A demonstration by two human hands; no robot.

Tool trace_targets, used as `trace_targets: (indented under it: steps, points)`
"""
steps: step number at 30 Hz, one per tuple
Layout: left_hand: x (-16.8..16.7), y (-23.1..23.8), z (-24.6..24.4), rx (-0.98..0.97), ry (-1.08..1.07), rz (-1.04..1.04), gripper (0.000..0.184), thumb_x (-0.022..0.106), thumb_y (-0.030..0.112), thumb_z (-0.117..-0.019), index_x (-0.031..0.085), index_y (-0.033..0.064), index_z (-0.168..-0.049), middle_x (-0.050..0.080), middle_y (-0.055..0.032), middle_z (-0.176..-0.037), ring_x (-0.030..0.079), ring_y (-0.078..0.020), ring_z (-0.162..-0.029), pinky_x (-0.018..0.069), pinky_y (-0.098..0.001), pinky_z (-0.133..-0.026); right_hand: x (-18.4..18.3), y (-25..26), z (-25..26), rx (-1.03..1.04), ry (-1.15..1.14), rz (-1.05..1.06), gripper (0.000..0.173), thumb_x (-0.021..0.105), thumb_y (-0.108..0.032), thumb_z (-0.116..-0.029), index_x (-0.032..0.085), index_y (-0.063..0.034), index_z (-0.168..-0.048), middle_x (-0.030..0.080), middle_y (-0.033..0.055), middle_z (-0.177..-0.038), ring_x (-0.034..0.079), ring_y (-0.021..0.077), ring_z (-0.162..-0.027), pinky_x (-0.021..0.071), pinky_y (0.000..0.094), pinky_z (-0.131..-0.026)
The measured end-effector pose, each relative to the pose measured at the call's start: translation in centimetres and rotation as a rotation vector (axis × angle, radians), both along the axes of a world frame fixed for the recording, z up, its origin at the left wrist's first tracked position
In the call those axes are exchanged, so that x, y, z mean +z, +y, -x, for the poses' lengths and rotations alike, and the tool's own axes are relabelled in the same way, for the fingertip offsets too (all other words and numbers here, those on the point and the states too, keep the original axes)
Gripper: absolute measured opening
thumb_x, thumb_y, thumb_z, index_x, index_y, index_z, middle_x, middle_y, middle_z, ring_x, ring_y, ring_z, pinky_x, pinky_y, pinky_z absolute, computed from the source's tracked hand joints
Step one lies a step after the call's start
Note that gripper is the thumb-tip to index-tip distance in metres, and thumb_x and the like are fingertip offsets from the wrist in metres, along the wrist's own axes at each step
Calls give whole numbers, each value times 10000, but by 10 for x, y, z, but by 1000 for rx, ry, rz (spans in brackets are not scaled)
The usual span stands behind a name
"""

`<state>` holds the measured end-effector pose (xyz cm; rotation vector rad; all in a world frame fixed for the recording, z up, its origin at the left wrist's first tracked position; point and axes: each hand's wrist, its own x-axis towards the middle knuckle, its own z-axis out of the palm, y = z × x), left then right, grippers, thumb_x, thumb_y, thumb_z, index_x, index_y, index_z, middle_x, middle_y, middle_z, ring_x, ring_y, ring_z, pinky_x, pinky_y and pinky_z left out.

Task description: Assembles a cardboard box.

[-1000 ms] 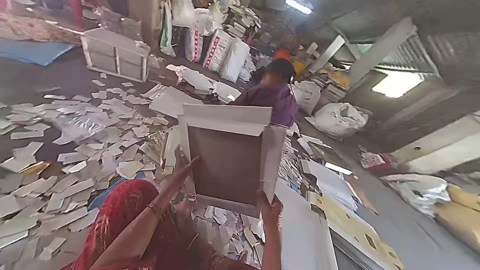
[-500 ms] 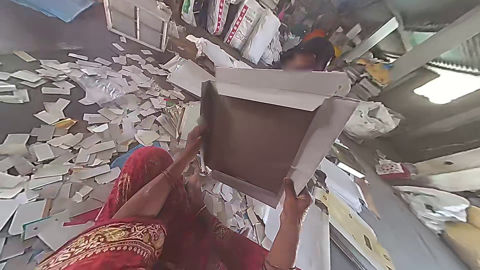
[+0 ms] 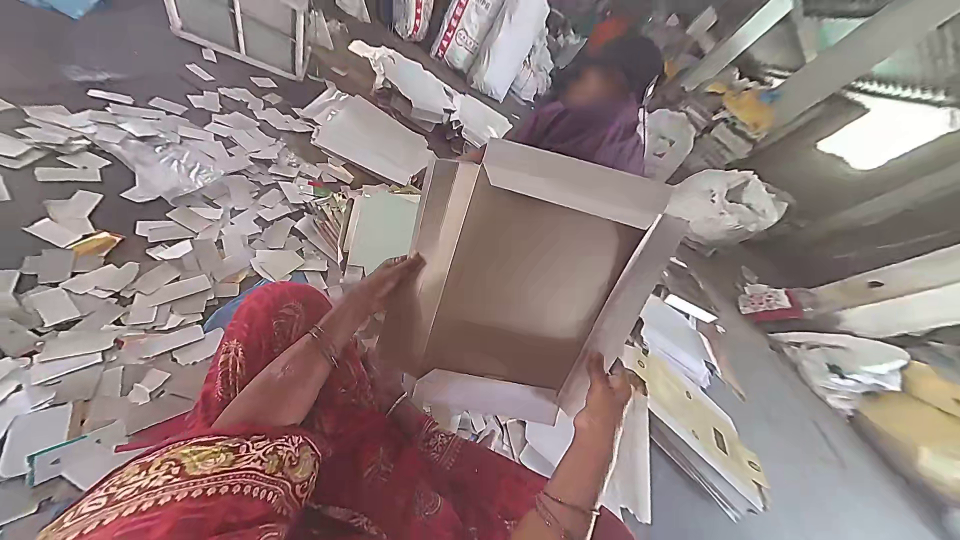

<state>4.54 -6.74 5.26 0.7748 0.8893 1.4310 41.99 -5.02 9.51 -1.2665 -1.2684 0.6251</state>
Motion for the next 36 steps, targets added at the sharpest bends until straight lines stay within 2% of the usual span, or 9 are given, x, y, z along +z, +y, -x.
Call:
trace_targets:
  steps: [7,14,19,21,22,27,31,34,36]
  points:
    - [-5,-8,-1,-12,1,-71,383,332,412,-1109,595,141,-1169,699,10,-889,690,-73,-782,602,-281,-690,-25,16,4,53,-212,51,394,561,-118,-1023,510,102,-1346,672,198,-1054,654,160,-903,557,337,-829]
    - [-9,5,5,68,13,-69,369,308,368,-1121,572,123,-1197,707,-3,-912,707,-90,-806,616,-299,-719,-28,18,7,5,131,13,264,409,-108,-1082,571,35,-1233,612,43,-973,609,38,-845,532,222,-775]
    - [-10,9,0,114,47,18,335,376,363,-1111,580,109,-1187,699,-16,-879,703,-100,-769,612,-307,-686,-17,11,20,-117,183,88,347,351,-203,-1116,542,0,-1323,599,84,-1153,586,80,-1020,505,278,-897]
    - [-14,6,2,92,99,11,379,382,443,-1097,590,145,-1206,698,-8,-883,693,-92,-749,600,-303,-657,-16,8,27,-129,121,119,500,341,-357,-1118,496,-4,-1436,575,150,-1360,565,147,-1214,470,350,-1038]
    - [-16,4,3,89,112,6,396,386,472,-1090,597,163,-1219,704,-2,-891,695,-91,-746,602,-304,-648,-17,8,29,-102,37,118,568,352,-401,-1107,450,11,-1485,526,191,-1449,524,195,-1310,421,390,-1113]
    - [-13,-3,5,142,140,-23,401,384,445,-1096,570,149,-1293,703,6,-988,692,-79,-830,610,-320,-730,-24,12,29,-118,-364,64,844,734,-418,-920,365,57,-1512,567,310,-1368,565,391,-1285,449,539,-1084]
    - [-13,1,0,124,123,-21,313,408,411,-1095,575,178,-1221,704,48,-934,700,-47,-803,613,-276,-697,-41,19,19,-178,-547,78,712,554,-436,-1028,373,31,-1534,501,300,-1464,494,423,-1367,377,568,-1139]
    - [-11,-2,-1,110,163,15,351,416,416,-1094,577,154,-1261,664,24,-971,657,-56,-830,578,-286,-729,-38,14,13,-152,-539,92,565,481,-267,-1075,388,74,-1515,473,331,-1475,465,439,-1390,348,544,-1175]
    - [-11,-1,0,98,101,-4,274,412,360,-1099,608,170,-1128,680,42,-868,668,-45,-744,582,-251,-645,-32,11,3,-156,-526,93,473,489,-222,-1067,508,95,-1418,549,326,-1386,523,439,-1320,389,550,-1135]
